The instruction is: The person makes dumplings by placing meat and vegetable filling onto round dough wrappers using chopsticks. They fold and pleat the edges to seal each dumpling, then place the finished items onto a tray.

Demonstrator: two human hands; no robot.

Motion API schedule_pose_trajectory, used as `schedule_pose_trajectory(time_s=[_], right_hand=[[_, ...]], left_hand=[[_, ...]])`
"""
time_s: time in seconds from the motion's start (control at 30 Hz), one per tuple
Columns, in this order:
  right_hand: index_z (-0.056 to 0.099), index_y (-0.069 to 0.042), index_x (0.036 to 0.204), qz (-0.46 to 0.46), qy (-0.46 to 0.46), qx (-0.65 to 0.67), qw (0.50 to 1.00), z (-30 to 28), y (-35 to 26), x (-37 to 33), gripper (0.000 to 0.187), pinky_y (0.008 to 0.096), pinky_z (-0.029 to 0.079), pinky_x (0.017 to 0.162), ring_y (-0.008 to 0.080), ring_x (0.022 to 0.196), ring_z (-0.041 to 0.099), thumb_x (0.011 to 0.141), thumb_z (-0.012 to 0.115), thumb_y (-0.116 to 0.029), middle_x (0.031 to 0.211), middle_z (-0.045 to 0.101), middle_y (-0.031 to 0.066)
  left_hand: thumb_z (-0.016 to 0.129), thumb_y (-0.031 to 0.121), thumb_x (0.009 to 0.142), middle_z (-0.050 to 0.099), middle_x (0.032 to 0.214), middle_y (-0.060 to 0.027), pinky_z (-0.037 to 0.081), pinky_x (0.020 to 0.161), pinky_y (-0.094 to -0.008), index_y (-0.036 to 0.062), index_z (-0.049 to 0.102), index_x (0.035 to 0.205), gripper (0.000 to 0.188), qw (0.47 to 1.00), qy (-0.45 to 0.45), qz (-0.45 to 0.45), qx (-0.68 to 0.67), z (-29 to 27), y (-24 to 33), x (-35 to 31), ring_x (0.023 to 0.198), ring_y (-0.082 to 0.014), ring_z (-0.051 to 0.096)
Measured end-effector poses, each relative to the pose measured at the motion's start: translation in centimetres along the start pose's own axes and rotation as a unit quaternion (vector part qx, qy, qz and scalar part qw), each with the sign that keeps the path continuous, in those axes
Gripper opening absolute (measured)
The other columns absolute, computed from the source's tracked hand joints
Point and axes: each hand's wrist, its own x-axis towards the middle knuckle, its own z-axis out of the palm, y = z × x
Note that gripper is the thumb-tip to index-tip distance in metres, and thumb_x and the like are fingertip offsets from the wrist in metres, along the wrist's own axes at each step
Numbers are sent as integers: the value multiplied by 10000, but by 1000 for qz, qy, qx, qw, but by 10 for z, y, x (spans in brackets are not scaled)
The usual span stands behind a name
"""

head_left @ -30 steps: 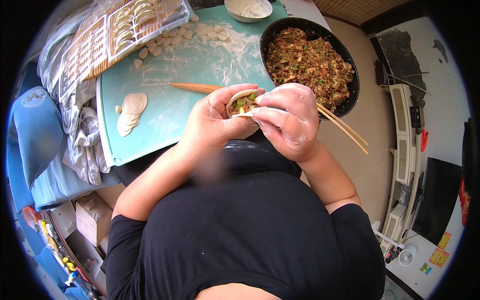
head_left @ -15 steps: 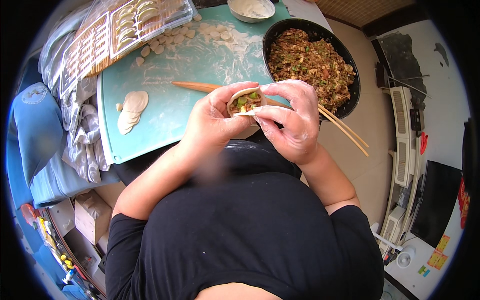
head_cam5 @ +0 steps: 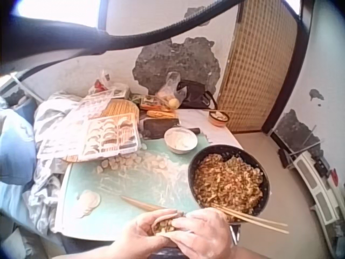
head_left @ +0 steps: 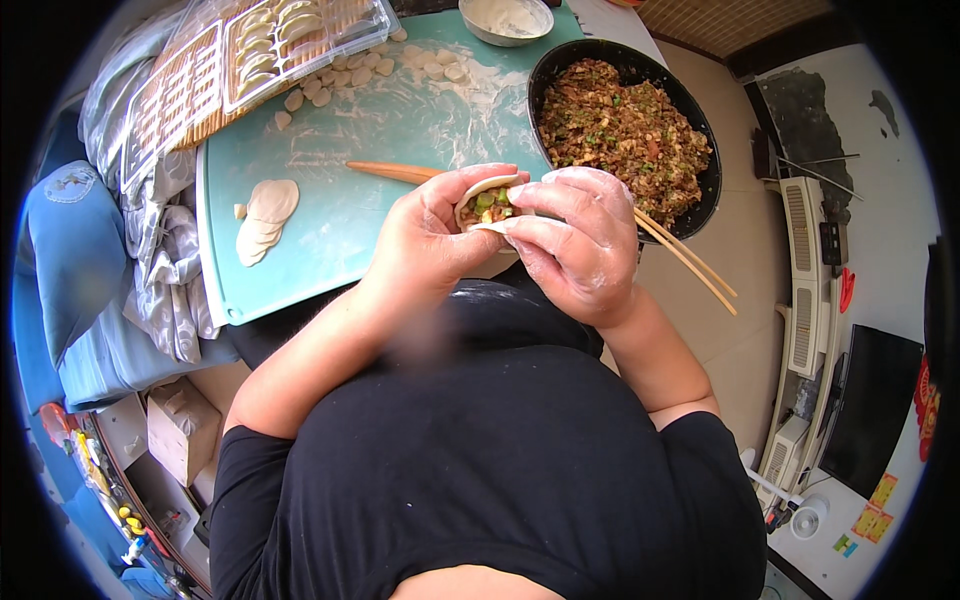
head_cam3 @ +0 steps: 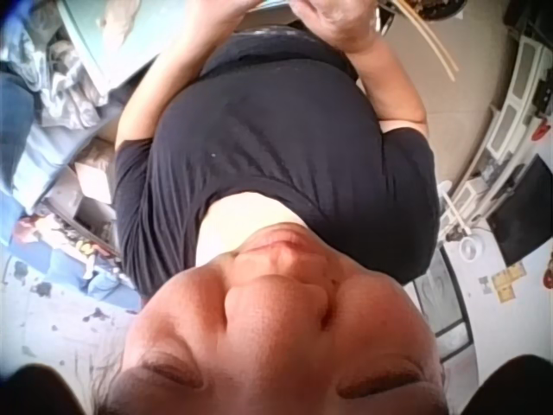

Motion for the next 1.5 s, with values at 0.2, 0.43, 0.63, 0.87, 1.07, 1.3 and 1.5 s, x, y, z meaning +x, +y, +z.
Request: schedule_pose_trajectory(time_s=[0.2, 0.43, 0.63, 0.87, 1.07, 1.3, 1.5], right_hand=[[613, -95, 830, -3, -29, -7, 1000, 0, 1, 1, 225, 368, 445, 768, 255, 877, 567, 635, 706, -33, 945, 626, 51], [616, -100, 812, 53, 11, 71, 996, -2, 8, 4, 213, 352, 422, 672, 243, 757, 526, 626, 698, -33, 845, 562, 46], [613, -102, 837, 82, 3, 73, 994, -4, 6, 5, 225, 354, 415, 718, 249, 824, 516, 638, 696, -34, 913, 558, 81], [609, -89, 919, 161, -18, 137, 977, -3, 5, 10, 265, 384, 405, 852, 295, 1000, 488, 668, 694, -77, 1098, 544, 122], [637, -97, 868, 146, -51, 144, 977, -6, 10, 7, 214, 382, 401, 881, 289, 1030, 486, 664, 699, -86, 1128, 552, 105], [674, -108, 814, 138, -29, 134, 981, -7, 7, 8, 162, 370, 411, 851, 278, 987, 504, 657, 696, -76, 1068, 578, 88], [680, -109, 812, 103, -10, 117, 988, -6, 8, 5, 175, 352, 419, 765, 251, 884, 519, 646, 686, -52, 954, 597, 57]], left_hand=[[568, -44, 776, 565, 1132, -77, 437, 880, -242, -34, 471, 1218, 452, 1000, 10, -10, 15, -1, -1, 0, 1012, -110, 539], [609, 1, 816, 574, 1125, -80, 452, 857, -239, -33, 462, 1224, 435, 999, -8, -1, 35, 1, 0, -1, 986, -105, 550], [608, -11, 821, 573, 1125, -80, 445, 891, -259, -30, 454, 1241, 448, 999, -23, -16, 39, 2, 6, -4, 1029, -123, 544], [602, -19, 819, 559, 1134, -92, 452, 853, -251, -15, 409, 1273, 493, 998, -14, 31, 43, 5, 6, -4, 1013, -118, 538], [622, -13, 811, 538, 1170, -114, 448, 873, -261, -22, 378, 1286, 534, 996, -24, 41, 73, 4, 3, -3, 1046, -133, 528], [636, 5, 808, 556, 1146, -108, 455, 870, -262, -28, 409, 1262, 509, 992, -29, 48, 110, 3, 1, -3, 1038, -135, 540], [606, -41, 811, 529, 1209, -136, 438, 925, -286, -25, 427, 1253, 477, 992, -33, 24, 118, 4, 4, -4, 1104, -171, 520]])
